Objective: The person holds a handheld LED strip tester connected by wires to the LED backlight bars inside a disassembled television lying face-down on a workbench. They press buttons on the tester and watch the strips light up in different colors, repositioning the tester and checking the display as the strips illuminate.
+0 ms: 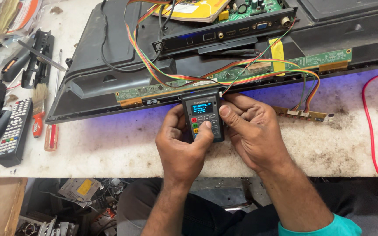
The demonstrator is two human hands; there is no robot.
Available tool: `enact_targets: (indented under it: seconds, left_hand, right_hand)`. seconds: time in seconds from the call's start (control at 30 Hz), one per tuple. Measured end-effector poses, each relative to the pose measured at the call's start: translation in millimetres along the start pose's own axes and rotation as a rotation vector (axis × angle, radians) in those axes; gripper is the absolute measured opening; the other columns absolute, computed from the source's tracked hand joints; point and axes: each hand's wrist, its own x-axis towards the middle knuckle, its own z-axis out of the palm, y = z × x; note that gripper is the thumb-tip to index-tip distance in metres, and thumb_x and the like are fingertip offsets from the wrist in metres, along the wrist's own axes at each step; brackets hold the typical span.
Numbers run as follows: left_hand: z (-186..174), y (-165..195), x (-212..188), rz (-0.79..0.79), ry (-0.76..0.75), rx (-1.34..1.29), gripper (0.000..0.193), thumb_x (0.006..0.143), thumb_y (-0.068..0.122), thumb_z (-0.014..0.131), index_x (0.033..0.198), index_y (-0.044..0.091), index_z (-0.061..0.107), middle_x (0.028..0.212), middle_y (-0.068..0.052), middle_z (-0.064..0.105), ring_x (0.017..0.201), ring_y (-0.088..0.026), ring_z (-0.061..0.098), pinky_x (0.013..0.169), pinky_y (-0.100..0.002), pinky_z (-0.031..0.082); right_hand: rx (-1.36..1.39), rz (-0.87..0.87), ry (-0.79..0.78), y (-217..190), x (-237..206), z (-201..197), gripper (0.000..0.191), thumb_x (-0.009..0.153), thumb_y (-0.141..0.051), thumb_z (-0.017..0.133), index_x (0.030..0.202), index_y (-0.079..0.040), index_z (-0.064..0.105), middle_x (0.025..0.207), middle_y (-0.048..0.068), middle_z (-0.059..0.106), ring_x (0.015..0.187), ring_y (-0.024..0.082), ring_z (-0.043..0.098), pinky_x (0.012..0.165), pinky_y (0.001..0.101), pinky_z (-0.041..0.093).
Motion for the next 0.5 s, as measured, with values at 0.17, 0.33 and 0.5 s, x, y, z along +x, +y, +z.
enact_targets:
  seconds: [0.17, 0.33, 0.5]
  left_hand:
    - [-0.9, -0.6, -0.8, 0.029, -0.015, -0.019, 0.043, 0.088, 0.000, 0.071, 0.128, -0.009, 0.058, 0.112, -0.014, 0.075, 0.101, -0.015, 0.072, 0.090, -0.029, 0.059]
    - [-2.9, 0.5, -1.1, 0.065, -0.039, 0.004, 0.043, 0.090, 0.001, 0.071, 0.130, -0.009, 0.057, 0.114, -0.014, 0.074, 0.104, -0.015, 0.072, 0.092, -0.029, 0.059]
    - [-2.6, 1.7, -1.3, 0.042, -0.044, -0.016, 0.044, 0.090, 0.002, 0.070, 0.130, -0.009, 0.056, 0.115, -0.015, 0.074, 0.105, -0.015, 0.072, 0.092, -0.029, 0.059]
  right_hand:
    - [0.003, 0.012, 0.008, 0.2, 0.2, -0.3, 0.039, 0.100, -0.001, 0.063, 0.136, 0.014, 0.056, 0.129, 0.021, 0.068, 0.113, 0.023, 0.068, 0.098, 0.0359, 0.058]
    - [0.011, 0.004, -0.005, 0.2, 0.2, -0.5, 0.040, 0.101, -0.002, 0.063, 0.137, 0.014, 0.056, 0.129, 0.022, 0.068, 0.112, 0.024, 0.068, 0.098, 0.0360, 0.058]
    - [0.007, 0.014, 0.016, 0.4, 0.7, -1.0, 0.040, 0.100, -0.002, 0.063, 0.136, 0.014, 0.056, 0.129, 0.022, 0.068, 0.112, 0.023, 0.068, 0.097, 0.0357, 0.058]
